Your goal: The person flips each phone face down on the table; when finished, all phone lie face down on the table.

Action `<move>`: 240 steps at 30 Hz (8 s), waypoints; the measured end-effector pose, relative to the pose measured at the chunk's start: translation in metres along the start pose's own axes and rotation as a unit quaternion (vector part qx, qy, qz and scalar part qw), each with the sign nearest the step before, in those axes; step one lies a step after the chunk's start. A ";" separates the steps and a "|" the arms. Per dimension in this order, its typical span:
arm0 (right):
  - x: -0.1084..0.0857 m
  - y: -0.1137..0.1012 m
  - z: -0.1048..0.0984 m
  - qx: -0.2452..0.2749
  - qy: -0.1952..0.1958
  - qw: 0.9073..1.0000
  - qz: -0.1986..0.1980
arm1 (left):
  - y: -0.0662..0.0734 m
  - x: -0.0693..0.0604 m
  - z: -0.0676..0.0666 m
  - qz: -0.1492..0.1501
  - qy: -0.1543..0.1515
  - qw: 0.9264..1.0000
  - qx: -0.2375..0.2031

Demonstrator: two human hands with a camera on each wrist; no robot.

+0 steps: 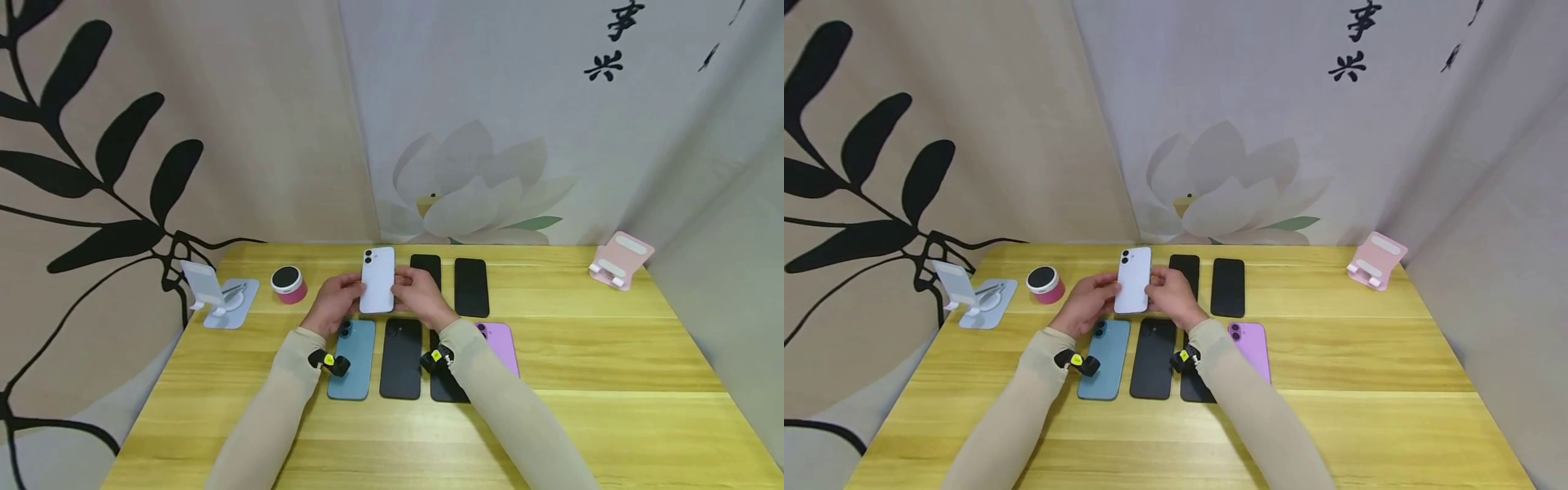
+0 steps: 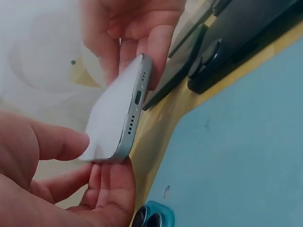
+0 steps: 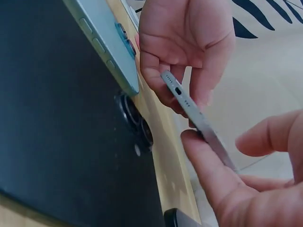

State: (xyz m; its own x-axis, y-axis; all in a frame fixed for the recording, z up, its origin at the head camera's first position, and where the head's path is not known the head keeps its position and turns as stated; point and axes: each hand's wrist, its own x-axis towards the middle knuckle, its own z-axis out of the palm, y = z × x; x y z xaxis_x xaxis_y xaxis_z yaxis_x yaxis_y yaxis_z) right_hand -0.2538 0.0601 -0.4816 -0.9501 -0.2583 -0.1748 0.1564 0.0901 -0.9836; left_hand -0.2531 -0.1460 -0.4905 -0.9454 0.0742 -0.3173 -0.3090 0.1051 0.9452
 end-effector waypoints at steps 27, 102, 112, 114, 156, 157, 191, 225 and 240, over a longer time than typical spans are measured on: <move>-0.008 0.000 -0.002 -0.033 -0.036 0.998 0.041 | 0.002 -0.008 0.001 -0.011 0.011 0.998 0.054; -0.028 0.011 -0.076 -0.159 0.069 0.985 -0.005 | 0.018 0.001 0.091 0.023 -0.026 0.999 0.026; -0.028 0.009 -0.064 -0.177 0.055 0.983 -0.019 | 0.017 0.004 0.095 0.038 -0.050 0.997 -0.048; -0.028 0.009 -0.062 -0.155 0.050 0.987 -0.018 | 0.017 0.005 0.096 0.028 -0.065 0.995 -0.069; -0.042 -0.021 -0.064 -0.062 0.111 0.991 -0.034 | 0.010 0.009 0.092 -0.037 -0.094 0.980 -0.170; -0.042 -0.021 -0.064 -0.064 0.112 0.991 -0.035 | 0.010 0.009 0.092 -0.035 -0.092 0.980 -0.170; -0.027 0.020 -0.077 -0.076 0.096 0.992 0.033 | 0.012 0.000 0.083 0.005 -0.042 0.998 0.046; -0.042 0.007 -0.087 -0.213 0.095 0.972 -0.006 | 0.022 -0.014 0.096 0.072 -0.039 0.983 0.162; -0.054 0.000 -0.125 -0.222 0.140 0.964 -0.032 | 0.025 -0.009 0.136 0.093 -0.081 0.987 0.102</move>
State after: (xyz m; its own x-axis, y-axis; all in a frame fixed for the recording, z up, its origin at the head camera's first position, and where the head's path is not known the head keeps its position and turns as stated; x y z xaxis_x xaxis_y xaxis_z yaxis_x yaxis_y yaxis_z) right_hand -0.2366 0.1947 -0.4665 -0.9993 -0.0137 -0.0336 0.0223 0.5012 -0.8650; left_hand -0.2382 -0.0093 -0.4742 -0.9496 0.2672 -0.1641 -0.0893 0.2713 0.9583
